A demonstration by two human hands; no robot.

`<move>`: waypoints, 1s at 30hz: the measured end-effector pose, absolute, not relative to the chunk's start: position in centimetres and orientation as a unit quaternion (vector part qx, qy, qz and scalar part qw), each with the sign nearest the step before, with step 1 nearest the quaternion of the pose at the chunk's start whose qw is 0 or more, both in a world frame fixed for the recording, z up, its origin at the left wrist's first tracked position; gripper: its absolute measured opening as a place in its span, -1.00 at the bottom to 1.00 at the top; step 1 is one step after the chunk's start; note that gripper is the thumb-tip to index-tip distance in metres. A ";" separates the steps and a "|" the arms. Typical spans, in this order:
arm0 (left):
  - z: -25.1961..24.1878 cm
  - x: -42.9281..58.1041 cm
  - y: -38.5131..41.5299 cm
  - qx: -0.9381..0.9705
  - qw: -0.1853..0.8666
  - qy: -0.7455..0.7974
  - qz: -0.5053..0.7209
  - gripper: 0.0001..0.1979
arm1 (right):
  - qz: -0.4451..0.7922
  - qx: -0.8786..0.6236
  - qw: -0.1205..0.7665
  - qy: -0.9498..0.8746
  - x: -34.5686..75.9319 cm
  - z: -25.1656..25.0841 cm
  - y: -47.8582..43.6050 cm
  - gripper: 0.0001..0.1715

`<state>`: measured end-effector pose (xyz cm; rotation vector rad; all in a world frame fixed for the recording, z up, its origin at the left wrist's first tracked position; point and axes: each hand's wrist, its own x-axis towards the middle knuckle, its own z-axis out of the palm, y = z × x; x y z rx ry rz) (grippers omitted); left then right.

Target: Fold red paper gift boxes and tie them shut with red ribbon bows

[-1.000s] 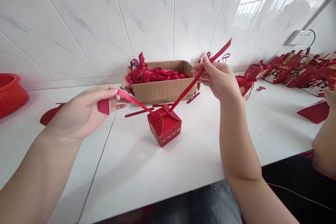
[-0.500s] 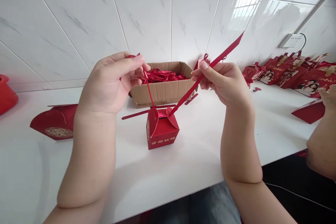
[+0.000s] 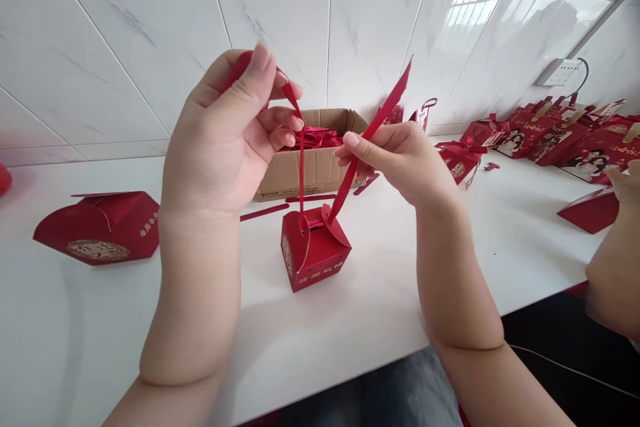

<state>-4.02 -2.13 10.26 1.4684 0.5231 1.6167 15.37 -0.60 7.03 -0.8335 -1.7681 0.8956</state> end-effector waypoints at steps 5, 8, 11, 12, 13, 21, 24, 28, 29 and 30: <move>10.0 -3.8 -1.9 0.588 0.456 0.210 0.634 -0.77 | 0.389 -0.329 0.458 -0.729 14.1 6.5 -0.5 -0.47; 10.1 -3.8 -1.9 0.581 0.457 0.220 0.636 -0.77 | 0.396 -0.320 0.472 -0.719 13.6 6.4 -0.6 -0.47; 10.2 -3.8 -1.8 0.571 0.494 0.187 0.629 -0.76 | 0.394 -0.317 0.490 -0.710 13.3 6.6 -1.0 -0.49; 10.2 -3.8 -1.7 0.567 0.508 0.170 0.627 -0.76 | 0.393 -0.316 0.494 -0.708 13.3 6.7 -1.1 -0.50; 10.2 -3.8 -1.7 0.562 0.517 0.157 0.626 -0.75 | 0.392 -0.316 0.497 -0.707 13.3 6.8 -1.3 -0.51; 10.4 -3.5 -1.0 0.523 0.536 0.173 0.640 -0.71 | 0.367 -0.335 0.511 -0.701 13.6 7.1 -1.7 -0.56; 10.3 -3.2 -0.9 0.507 0.547 0.191 0.639 -0.75 | 0.361 -0.340 0.515 -0.700 13.7 7.0 -1.5 -0.55; 9.6 -2.9 -1.1 0.563 0.500 0.160 0.638 -0.86 | 0.361 -0.329 0.513 -0.706 13.7 6.8 -1.2 -0.54; 9.4 -2.8 -1.2 0.579 0.483 0.165 0.636 -0.84 | 0.361 -0.325 0.512 -0.708 13.7 6.8 -1.2 -0.54; 9.2 -2.7 -1.2 0.591 0.469 0.172 0.633 -0.83 | 0.359 -0.323 0.512 -0.711 13.8 6.8 -1.1 -0.54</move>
